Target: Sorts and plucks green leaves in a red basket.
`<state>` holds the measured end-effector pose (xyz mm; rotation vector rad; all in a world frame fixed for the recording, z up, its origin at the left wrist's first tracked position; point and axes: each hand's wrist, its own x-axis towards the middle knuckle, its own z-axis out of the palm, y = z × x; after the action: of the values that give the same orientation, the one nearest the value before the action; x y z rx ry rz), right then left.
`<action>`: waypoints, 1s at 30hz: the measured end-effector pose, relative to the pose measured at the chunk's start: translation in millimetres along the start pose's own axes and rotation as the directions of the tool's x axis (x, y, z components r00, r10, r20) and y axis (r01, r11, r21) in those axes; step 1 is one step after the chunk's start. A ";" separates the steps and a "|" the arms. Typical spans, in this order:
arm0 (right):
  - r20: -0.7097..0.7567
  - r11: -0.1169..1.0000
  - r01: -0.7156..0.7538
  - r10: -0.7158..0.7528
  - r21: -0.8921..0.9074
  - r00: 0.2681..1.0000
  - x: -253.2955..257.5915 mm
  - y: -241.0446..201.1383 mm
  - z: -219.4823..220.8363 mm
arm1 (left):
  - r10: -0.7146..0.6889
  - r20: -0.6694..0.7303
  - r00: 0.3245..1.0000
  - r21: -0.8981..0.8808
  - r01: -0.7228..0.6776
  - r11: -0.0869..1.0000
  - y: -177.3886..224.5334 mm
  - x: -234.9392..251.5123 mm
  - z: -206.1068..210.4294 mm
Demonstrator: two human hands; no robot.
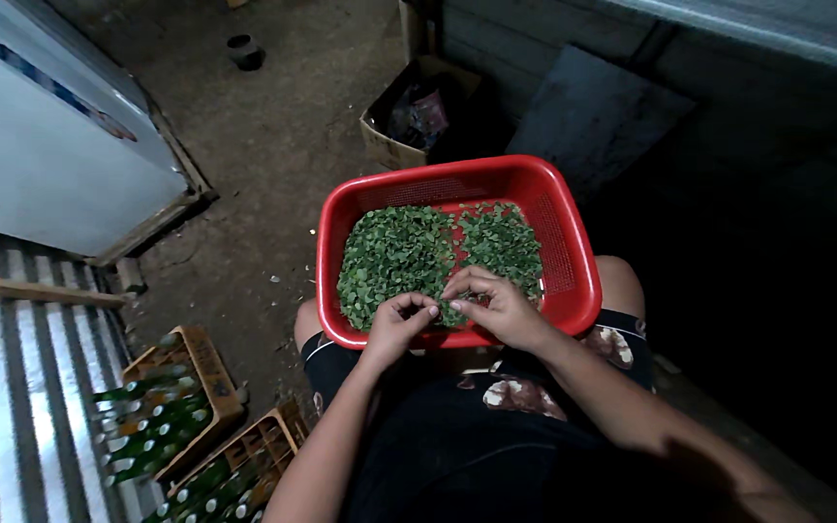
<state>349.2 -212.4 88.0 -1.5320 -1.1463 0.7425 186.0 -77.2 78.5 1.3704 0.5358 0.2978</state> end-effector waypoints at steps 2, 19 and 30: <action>0.031 0.997 0.043 -0.041 -0.059 0.999 1.5 0.0 0.7 | 0.004 0.015 1.000 0.002 -0.005 1.000 0.0 0.4 -0.1; -0.135 0.994 0.075 -0.064 0.080 0.989 2.0 8.9 16.6 | -0.238 0.070 0.969 -0.480 0.241 0.843 7.4 3.5 15.0; -0.134 0.999 0.030 -0.035 -0.041 0.990 4.6 9.4 9.5 | -0.213 -0.028 0.977 -0.447 0.178 0.877 6.6 4.3 14.1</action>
<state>345.1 -204.7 76.9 -1.5680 -1.0878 0.5884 197.7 -85.7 85.7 0.8559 0.6220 0.2868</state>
